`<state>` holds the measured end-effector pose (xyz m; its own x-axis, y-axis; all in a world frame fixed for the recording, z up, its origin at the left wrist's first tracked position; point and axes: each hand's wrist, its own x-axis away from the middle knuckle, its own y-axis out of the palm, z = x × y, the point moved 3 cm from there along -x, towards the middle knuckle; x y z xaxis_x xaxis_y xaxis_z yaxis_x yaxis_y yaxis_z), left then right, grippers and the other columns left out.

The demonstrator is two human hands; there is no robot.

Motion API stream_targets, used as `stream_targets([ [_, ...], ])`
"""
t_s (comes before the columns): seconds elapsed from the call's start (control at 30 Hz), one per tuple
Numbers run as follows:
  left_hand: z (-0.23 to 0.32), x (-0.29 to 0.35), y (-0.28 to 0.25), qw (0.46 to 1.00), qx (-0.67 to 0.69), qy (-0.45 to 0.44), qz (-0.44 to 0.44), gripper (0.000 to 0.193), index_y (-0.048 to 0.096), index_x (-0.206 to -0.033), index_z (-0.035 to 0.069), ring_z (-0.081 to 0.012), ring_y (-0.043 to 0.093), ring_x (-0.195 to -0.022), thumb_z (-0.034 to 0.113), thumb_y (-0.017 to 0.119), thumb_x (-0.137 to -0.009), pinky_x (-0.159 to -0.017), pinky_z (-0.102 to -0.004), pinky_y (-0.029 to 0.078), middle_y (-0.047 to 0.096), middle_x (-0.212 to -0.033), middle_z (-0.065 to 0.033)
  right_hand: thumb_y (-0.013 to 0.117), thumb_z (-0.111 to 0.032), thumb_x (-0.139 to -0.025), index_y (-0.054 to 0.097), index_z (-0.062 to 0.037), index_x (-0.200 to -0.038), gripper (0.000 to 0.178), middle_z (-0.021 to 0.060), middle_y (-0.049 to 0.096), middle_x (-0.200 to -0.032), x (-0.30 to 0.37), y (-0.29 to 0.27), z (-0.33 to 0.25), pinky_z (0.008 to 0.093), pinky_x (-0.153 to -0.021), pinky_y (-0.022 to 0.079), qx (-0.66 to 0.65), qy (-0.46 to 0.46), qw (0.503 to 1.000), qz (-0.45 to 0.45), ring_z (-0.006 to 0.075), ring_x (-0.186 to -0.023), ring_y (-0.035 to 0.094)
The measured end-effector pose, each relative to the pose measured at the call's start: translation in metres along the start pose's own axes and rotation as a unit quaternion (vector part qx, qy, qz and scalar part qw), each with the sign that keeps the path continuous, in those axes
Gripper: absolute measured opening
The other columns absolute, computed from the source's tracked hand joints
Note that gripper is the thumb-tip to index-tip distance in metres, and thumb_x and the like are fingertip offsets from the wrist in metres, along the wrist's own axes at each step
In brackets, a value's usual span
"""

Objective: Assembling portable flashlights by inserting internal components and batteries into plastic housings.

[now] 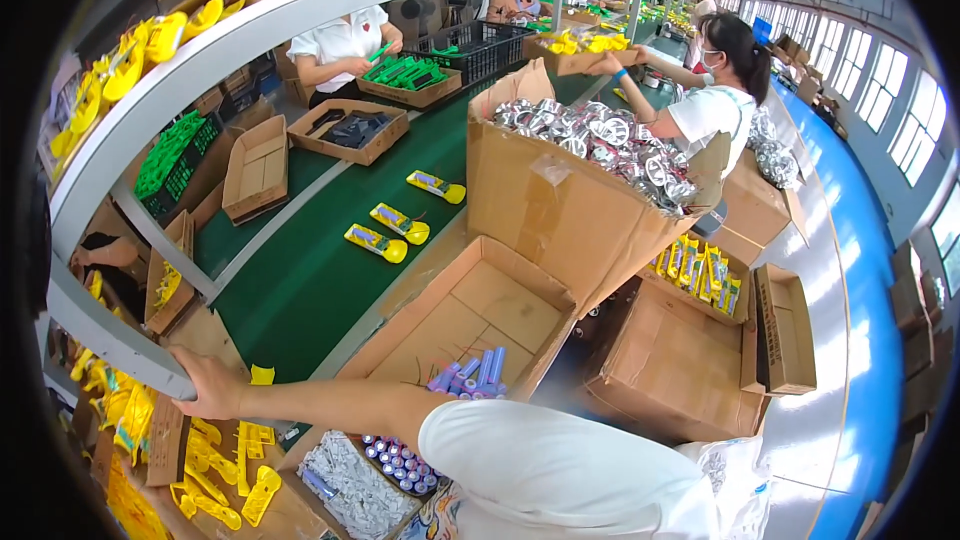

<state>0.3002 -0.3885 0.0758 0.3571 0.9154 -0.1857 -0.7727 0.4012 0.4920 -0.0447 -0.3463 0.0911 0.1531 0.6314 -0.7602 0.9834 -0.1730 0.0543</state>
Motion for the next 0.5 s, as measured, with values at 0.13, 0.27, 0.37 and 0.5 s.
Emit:
stream_targets([
  [0.13,0.011,0.042,0.114,0.973,-0.039,0.045,0.221,0.058,0.042,-0.136,0.011,-0.0285,0.053,-0.116,0.042,0.051,-0.087,-0.095,-0.0445,0.046,0.052,-0.131,-0.0104,0.070,-0.015,-0.069,0.039,-0.0042,-0.120,0.061,0.0222,0.058,-0.100,-0.002,-0.002,-0.004,0.0461,-0.073,0.049,-0.010,-0.001,1.000,-0.005,0.0421,-0.088,0.059],
  [0.27,-0.059,0.028,0.280,0.975,-0.059,0.034,0.213,0.057,0.043,-0.135,0.010,-0.0286,0.053,-0.115,0.041,0.051,-0.087,-0.095,-0.0443,0.046,0.052,-0.130,-0.0108,0.070,-0.017,-0.069,0.038,-0.0031,-0.121,0.063,0.0211,0.058,-0.102,0.002,0.010,-0.010,0.0472,-0.073,0.049,-0.013,-0.006,1.000,0.003,0.0420,-0.088,0.060],
  [0.37,-0.101,0.031,0.305,0.971,-0.070,0.016,0.228,0.057,0.044,-0.134,0.009,-0.0286,0.053,-0.115,0.041,0.051,-0.088,-0.095,-0.0441,0.046,0.053,-0.130,-0.0111,0.071,-0.019,-0.068,0.038,-0.0014,-0.122,0.066,0.0232,0.059,-0.101,0.005,0.015,0.000,0.0482,-0.073,0.049,-0.012,0.038,0.999,-0.020,0.0434,-0.087,0.059],
  [0.5,-0.090,0.042,0.090,0.960,-0.076,-0.008,0.268,0.056,0.045,-0.133,0.008,-0.0286,0.054,-0.115,0.041,0.051,-0.088,-0.096,-0.0438,0.046,0.053,-0.129,-0.0116,0.072,-0.022,-0.067,0.037,0.0020,-0.124,0.071,0.0255,0.058,-0.102,0.002,0.011,0.024,0.0512,-0.075,0.047,0.031,0.032,0.999,-0.005,0.0447,-0.088,0.059],
])
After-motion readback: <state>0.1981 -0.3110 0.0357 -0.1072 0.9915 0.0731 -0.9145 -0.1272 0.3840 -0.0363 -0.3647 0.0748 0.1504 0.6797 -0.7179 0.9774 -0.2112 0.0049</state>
